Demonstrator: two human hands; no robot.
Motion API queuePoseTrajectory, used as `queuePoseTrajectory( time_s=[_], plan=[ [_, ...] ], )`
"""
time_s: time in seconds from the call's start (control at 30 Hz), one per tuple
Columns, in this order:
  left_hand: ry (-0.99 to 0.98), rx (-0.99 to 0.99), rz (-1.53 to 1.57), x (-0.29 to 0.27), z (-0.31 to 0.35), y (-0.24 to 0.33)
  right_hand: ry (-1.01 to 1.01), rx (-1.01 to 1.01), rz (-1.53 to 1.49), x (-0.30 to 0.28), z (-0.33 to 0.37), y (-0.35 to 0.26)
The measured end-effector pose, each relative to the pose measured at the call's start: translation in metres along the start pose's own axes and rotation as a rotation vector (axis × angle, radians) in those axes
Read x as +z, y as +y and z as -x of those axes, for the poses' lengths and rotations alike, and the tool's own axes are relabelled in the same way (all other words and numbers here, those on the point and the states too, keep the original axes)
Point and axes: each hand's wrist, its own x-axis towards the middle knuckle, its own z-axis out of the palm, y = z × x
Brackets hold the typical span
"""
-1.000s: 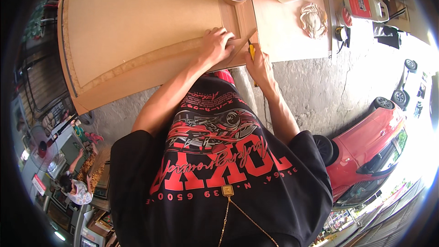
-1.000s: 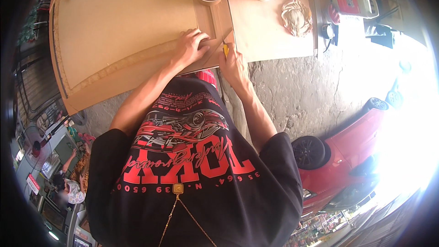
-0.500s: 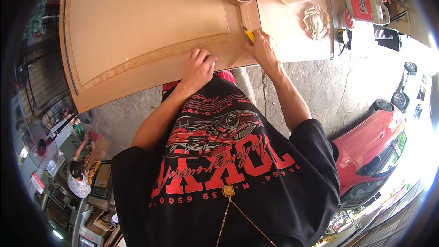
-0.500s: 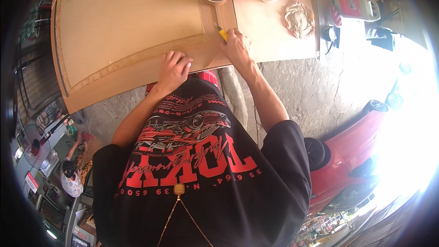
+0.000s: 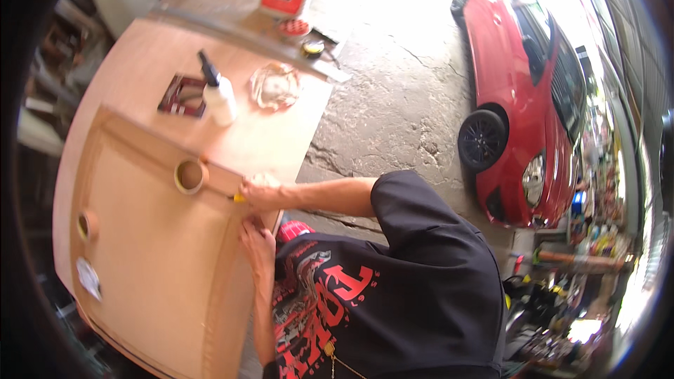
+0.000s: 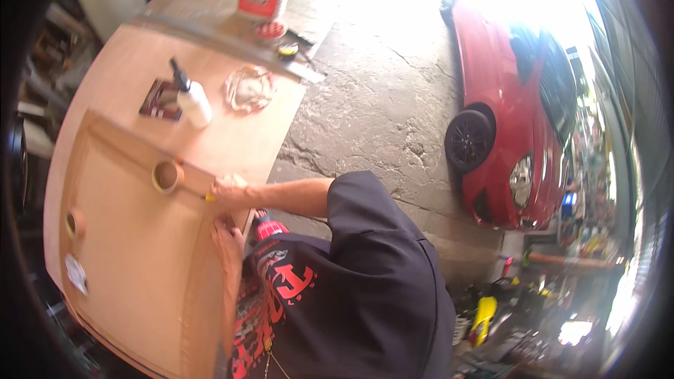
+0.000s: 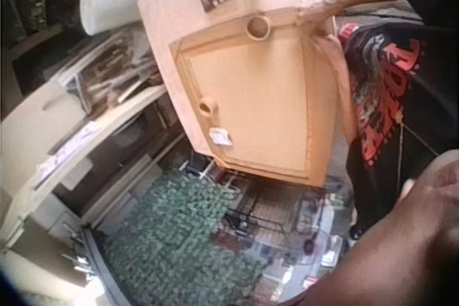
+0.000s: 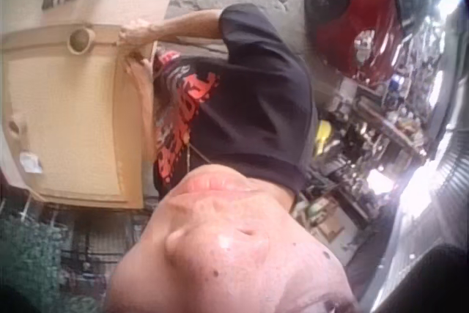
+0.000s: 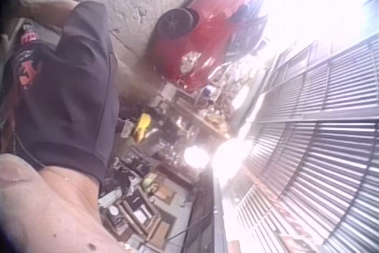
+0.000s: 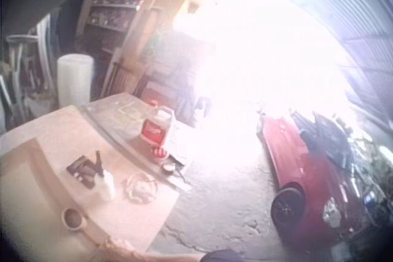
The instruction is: The person assembles a wooden board by applying masking tape along the edges, cutting the tape with a utility knife, and wiping the surface with a cloth. The person repeatedly aligns and secures the tape on the board's perimeter.
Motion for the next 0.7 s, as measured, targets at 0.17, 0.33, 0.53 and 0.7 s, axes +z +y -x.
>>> queuePoseTrajectory(
  time_s=[0.17,0.33,0.53,0.7],
  plan=[
    [0.015,0.107,0.012,-0.002,-0.008,-0.002,0.158,0.317,-0.580,0.003,0.002,-0.004],
    [0.003,0.110,0.058,0.005,-0.015,-0.011,0.217,0.301,-0.578,0.006,0.003,-0.003],
    [0.026,0.117,0.040,0.011,-0.014,-0.019,0.168,0.298,-0.558,0.007,-0.002,-0.002],
    [0.035,0.095,0.105,0.012,-0.015,-0.020,0.245,0.305,-0.566,0.006,-0.003,-0.002]
  ],
)
